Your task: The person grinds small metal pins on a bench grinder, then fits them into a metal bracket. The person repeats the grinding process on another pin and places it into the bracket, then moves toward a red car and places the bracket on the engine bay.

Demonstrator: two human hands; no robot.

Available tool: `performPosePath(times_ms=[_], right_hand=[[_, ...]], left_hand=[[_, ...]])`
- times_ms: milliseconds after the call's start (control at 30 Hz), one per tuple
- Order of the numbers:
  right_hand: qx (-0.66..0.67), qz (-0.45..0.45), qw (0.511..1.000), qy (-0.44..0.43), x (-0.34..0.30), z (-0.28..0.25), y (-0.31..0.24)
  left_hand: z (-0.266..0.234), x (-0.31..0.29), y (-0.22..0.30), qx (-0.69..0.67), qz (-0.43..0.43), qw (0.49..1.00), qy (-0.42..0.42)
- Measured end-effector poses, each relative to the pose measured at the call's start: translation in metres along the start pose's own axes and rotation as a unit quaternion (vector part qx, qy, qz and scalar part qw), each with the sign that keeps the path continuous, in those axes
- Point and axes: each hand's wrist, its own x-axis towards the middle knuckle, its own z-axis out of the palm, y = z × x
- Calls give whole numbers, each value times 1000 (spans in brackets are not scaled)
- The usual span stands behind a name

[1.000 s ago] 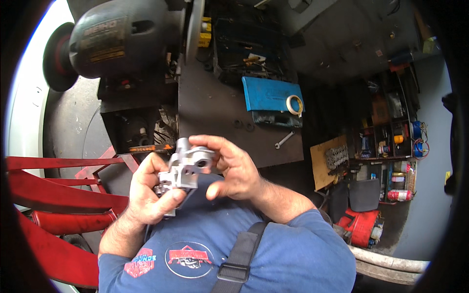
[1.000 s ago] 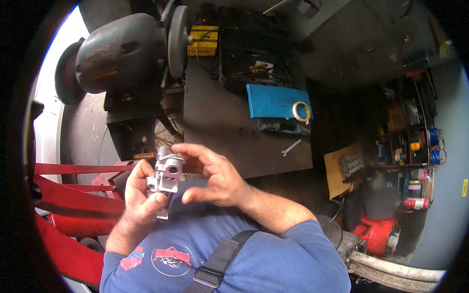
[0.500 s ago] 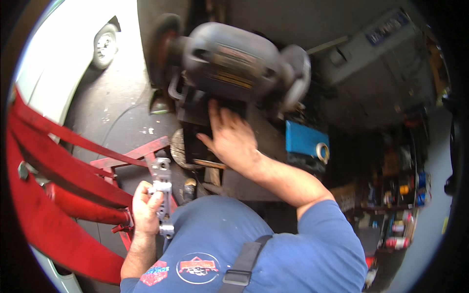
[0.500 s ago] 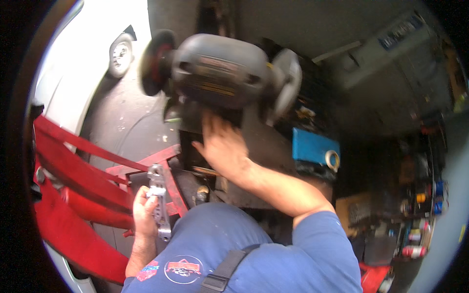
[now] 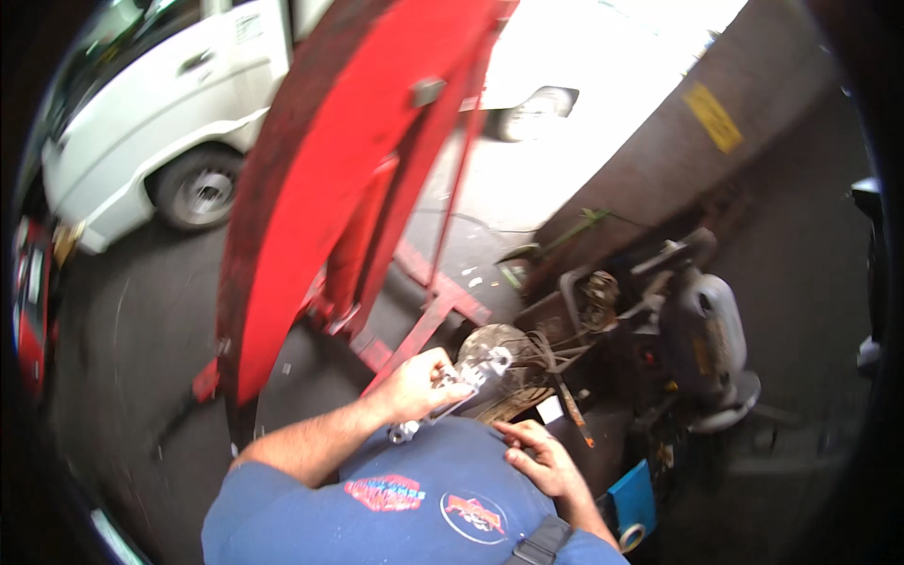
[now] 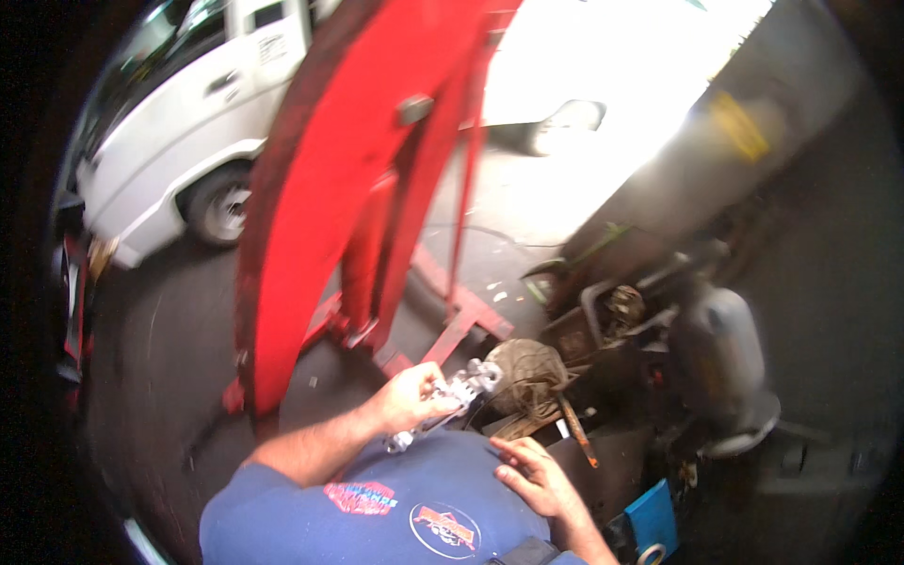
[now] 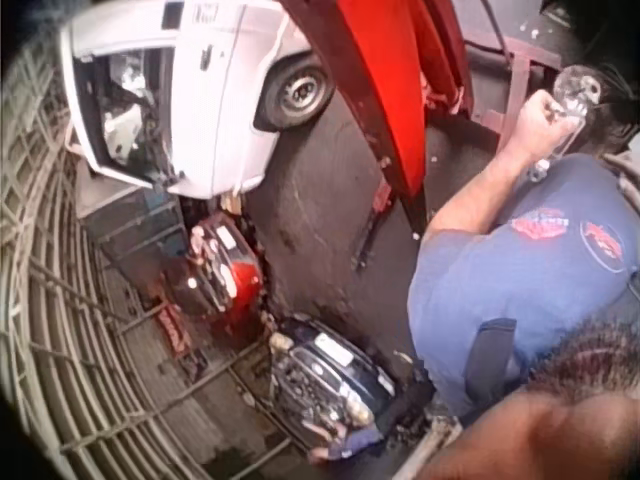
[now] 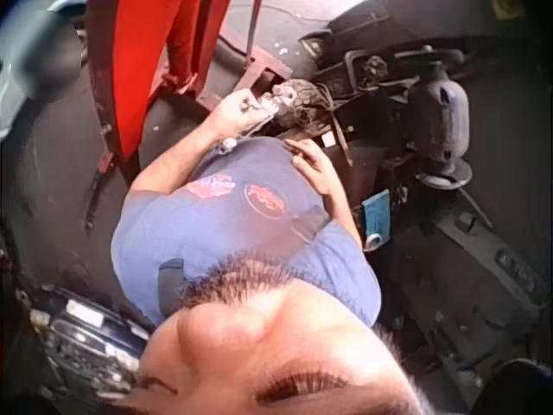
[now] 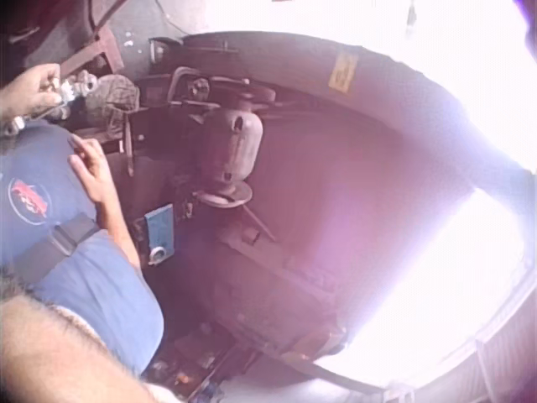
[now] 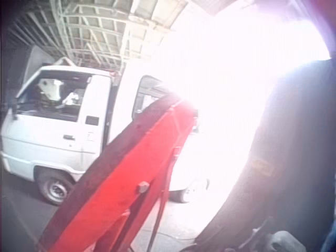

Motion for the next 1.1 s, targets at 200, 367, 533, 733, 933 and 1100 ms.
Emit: performPosePath(times_ms=[200,367,533,733,933,1100], right_hand=[[265,50,938,-217,11,49,88],[347,220,878,-247,16,83,119],[244,307,888,-240,28,96,146],[95,319,905,-263,48,102,166],[-39,314,903,-290,84,134,172],[-135,297,893,-309,125,197,158]], left_hand=[[9,-93,-80,170,-44,968,181],[14,-175,-169,40,-155,921,356],[6,-253,-229,-115,-191,867,445],[13,-351,-271,-353,-166,777,493],[15,-401,-287,-356,-158,792,471],[-26,-430,-292,-380,-128,808,432]])
